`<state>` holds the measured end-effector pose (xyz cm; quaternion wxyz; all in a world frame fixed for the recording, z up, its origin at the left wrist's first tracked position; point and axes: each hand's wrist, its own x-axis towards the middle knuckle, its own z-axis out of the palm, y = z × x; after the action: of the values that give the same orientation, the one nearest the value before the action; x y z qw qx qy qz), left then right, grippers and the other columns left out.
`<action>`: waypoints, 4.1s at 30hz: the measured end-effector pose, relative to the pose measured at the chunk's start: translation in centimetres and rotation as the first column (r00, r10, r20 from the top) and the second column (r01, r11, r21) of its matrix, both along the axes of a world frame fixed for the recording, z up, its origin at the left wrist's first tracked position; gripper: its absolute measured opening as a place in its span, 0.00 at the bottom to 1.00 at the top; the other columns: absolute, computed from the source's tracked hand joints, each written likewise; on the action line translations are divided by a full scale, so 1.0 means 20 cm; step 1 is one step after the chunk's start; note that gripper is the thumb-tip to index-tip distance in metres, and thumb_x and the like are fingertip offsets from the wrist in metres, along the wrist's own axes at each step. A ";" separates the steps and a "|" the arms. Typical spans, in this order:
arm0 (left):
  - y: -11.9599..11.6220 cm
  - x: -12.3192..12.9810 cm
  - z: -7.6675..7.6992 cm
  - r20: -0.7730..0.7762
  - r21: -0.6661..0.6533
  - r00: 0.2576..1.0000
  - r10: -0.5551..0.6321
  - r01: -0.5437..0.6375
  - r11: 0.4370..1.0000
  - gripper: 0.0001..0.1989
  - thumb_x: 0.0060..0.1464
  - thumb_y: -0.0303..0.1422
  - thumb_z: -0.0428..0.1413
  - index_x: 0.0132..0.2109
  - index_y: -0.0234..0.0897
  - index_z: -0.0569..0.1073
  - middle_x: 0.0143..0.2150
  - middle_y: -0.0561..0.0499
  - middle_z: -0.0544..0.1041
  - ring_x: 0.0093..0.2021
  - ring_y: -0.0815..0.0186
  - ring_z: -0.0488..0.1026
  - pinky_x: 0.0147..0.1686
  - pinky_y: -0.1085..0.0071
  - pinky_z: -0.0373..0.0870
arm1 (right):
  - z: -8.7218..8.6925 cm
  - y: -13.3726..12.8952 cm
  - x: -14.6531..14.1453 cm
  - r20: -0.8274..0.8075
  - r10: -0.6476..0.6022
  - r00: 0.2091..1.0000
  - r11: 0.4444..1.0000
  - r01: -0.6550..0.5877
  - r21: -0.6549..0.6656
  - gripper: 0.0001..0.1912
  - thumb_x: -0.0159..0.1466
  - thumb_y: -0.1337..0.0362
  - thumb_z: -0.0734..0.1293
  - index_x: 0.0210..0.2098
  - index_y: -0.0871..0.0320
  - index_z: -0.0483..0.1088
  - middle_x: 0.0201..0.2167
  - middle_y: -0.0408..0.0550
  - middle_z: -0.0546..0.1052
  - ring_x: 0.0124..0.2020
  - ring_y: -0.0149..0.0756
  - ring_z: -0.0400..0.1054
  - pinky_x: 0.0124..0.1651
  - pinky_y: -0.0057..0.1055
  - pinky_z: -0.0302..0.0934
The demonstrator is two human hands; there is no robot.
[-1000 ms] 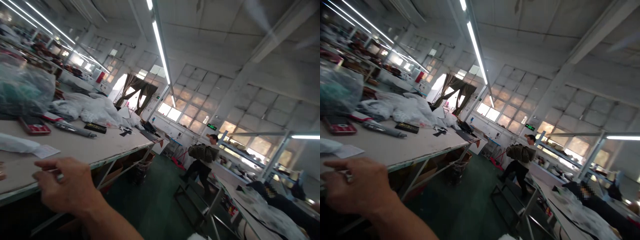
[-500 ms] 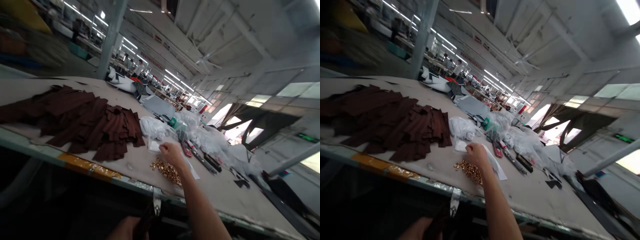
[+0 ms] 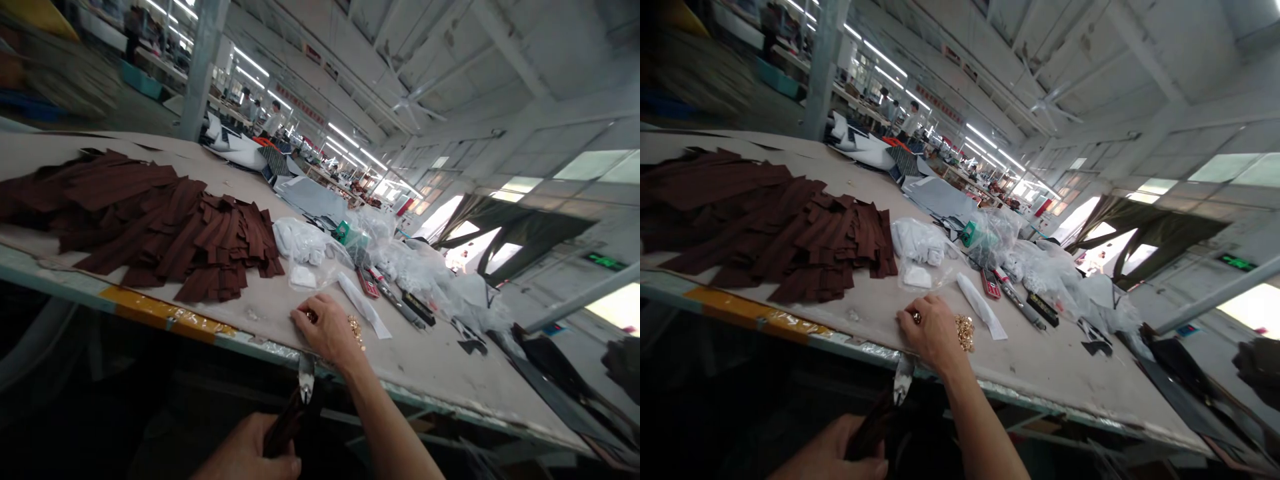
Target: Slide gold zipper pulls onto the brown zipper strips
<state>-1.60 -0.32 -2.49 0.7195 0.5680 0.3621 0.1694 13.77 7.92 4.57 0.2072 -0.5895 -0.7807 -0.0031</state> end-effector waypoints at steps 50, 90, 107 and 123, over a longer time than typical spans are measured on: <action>0.00 -0.01 -0.02 0.019 0.000 0.999 0.050 -0.050 0.999 0.05 0.43 0.34 0.53 0.26 0.37 0.67 0.21 0.58 0.63 0.23 0.69 0.57 0.23 0.72 0.52 | 0.11 -0.07 0.13 -0.093 -0.042 0.995 0.994 0.033 -0.100 0.14 0.68 0.61 0.60 0.43 0.55 0.76 0.41 0.47 0.80 0.44 0.37 0.72 0.47 0.30 0.60; 0.01 -0.05 0.00 0.030 -0.089 0.993 0.118 -0.115 0.989 0.10 0.47 0.39 0.56 0.27 0.37 0.68 0.21 0.59 0.63 0.20 0.71 0.54 0.20 0.73 0.49 | -0.04 -0.44 0.04 -0.182 -0.205 0.962 0.978 0.197 -0.064 0.07 0.63 0.66 0.67 0.39 0.54 0.77 0.35 0.46 0.79 0.37 0.38 0.72 0.43 0.32 0.62; 0.00 -0.07 -0.01 0.176 -0.241 0.968 0.180 -0.135 0.961 0.14 0.49 0.41 0.58 0.27 0.36 0.67 0.18 0.61 0.61 0.17 0.76 0.51 0.18 0.75 0.46 | -0.08 -0.58 0.07 -0.298 -0.091 0.950 0.994 0.107 0.036 0.06 0.63 0.69 0.65 0.38 0.54 0.74 0.32 0.46 0.75 0.32 0.37 0.70 0.36 0.31 0.64; -0.02 -0.09 -0.01 0.211 -0.359 0.949 0.232 -0.146 0.922 0.07 0.47 0.34 0.59 0.30 0.35 0.70 0.20 0.59 0.65 0.16 0.78 0.53 0.17 0.77 0.48 | -0.28 -0.68 -0.14 -0.844 -0.245 0.477 0.965 0.206 -0.164 0.09 0.63 0.59 0.67 0.37 0.57 0.75 0.20 0.43 0.76 0.21 0.32 0.71 0.26 0.26 0.66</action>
<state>-3.40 -0.65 -2.79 0.8262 0.3721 0.3458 0.2438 10.90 -5.66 -1.09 0.5518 -0.6147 -0.4909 0.2769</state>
